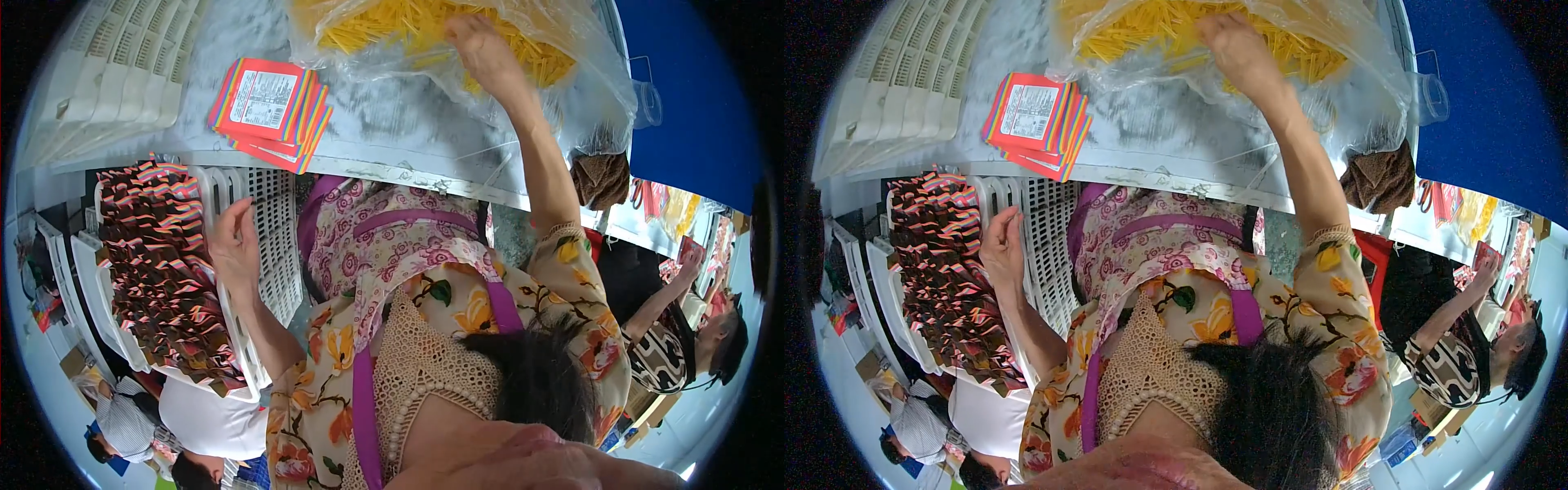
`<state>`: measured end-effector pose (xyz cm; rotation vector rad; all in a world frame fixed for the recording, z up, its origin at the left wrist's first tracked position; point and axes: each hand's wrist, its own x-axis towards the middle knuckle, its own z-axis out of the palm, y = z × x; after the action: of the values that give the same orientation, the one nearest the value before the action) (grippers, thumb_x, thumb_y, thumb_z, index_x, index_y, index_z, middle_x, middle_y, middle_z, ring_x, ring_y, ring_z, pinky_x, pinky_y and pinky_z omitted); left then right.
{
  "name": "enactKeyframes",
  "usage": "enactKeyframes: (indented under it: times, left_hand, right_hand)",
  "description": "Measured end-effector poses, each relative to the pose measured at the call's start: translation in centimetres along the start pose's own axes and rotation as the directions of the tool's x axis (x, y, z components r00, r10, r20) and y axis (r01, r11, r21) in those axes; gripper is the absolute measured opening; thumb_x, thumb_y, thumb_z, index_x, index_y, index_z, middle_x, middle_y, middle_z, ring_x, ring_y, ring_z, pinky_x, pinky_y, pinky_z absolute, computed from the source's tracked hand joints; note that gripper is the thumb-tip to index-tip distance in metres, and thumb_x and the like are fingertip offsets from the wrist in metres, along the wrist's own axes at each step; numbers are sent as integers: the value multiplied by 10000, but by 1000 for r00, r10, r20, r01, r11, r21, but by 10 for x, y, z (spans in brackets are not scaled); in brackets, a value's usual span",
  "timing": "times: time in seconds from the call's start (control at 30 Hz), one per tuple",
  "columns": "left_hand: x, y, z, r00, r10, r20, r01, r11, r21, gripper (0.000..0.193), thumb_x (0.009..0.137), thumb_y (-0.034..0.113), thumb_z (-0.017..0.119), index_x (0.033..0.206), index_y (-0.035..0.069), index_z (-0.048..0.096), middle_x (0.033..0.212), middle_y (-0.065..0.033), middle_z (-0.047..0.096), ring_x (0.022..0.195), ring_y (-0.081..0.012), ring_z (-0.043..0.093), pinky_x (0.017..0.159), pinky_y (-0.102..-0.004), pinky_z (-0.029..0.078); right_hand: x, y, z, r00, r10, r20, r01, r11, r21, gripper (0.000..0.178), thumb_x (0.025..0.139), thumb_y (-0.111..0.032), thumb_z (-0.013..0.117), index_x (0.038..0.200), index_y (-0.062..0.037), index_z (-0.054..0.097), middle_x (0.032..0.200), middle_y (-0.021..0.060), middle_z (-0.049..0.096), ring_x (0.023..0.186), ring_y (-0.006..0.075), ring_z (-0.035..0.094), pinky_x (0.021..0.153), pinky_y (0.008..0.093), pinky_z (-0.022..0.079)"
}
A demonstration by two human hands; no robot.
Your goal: Packaging small yellow paper or plastic strips into small red and yellow paper packets.
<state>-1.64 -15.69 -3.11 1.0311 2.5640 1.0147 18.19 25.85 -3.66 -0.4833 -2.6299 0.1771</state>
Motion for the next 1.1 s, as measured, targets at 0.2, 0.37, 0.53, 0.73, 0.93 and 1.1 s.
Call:
enactKeyframes:
  times: [0.2, 0.37, 0.53, 0.73, 0.93, 1.1]
  left_hand:
    - [-6, 4, 4, 1000, -11, 26, 12, 1000, -11, 171, 913, 28, 545, 1055, -26, 624, 918, -80, 675, 868, -119, 628, 771, -238, 489]
    - [-6, 13, 6, 999, -20, 33, 21, 999, -37, 152, 885, 76, 590, 1015, 20, 647, 935, -128, 676, 830, -217, 659, 732, -309, 506]
    - [-5, 15, 9, 999, -9, 32, 11, 999, -41, 157, 880, 71, 591, 1014, 12, 647, 930, -132, 678, 838, -212, 660, 729, -302, 506]
    - [7, 21, 14, 998, -19, 62, 27, 990, -140, 146, 879, 44, 587, 1006, 10, 650, 909, -115, 683, 835, -172, 656, 734, -279, 499]
    - [52, 91, 41, 967, 180, 178, -110, 932, -345, 154, 897, 9, 566, 1033, -20, 632, 898, -66, 680, 839, -127, 660, 739, -227, 494]
    - [93, 127, 99, 910, 305, 280, -71, 781, -621, 162, 901, 39, 564, 1046, 9, 631, 918, -59, 680, 850, -128, 676, 716, -233, 505]
  right_hand:
    - [21, -22, -1, 970, -142, 199, 177, 969, -173, 253, 785, -124, 509, 982, 8, 597, 940, 152, 561, 1060, 294, 494, 911, 411, 430]
    - [21, -21, 20, 940, -279, 196, 341, 769, -540, 232, 775, -154, 507, 872, 12, 636, 978, 176, 563, 1034, 318, 493, 986, 430, 363]
    - [26, -14, 32, 920, -385, 77, 345, 698, -628, 248, 781, -187, 532, 891, 6, 643, 998, 165, 593, 1006, 290, 514, 935, 403, 385]
    - [9, 2, 26, 975, -134, 180, 154, 983, -105, 150, 868, -66, 487, 991, 17, 512, 940, 236, 606, 949, 388, 569, 931, 437, 409]
    - [-2, 2, 18, 995, 95, -15, -89, 971, 222, 278, 881, -143, 534, 1111, 13, 524, 986, 244, 610, 976, 422, 562, 854, 449, 453]
    - [5, 1, 1, 988, 88, 129, -109, 981, 163, 293, 889, -164, 553, 1134, -4, 546, 1074, 195, 615, 988, 399, 568, 827, 444, 471]
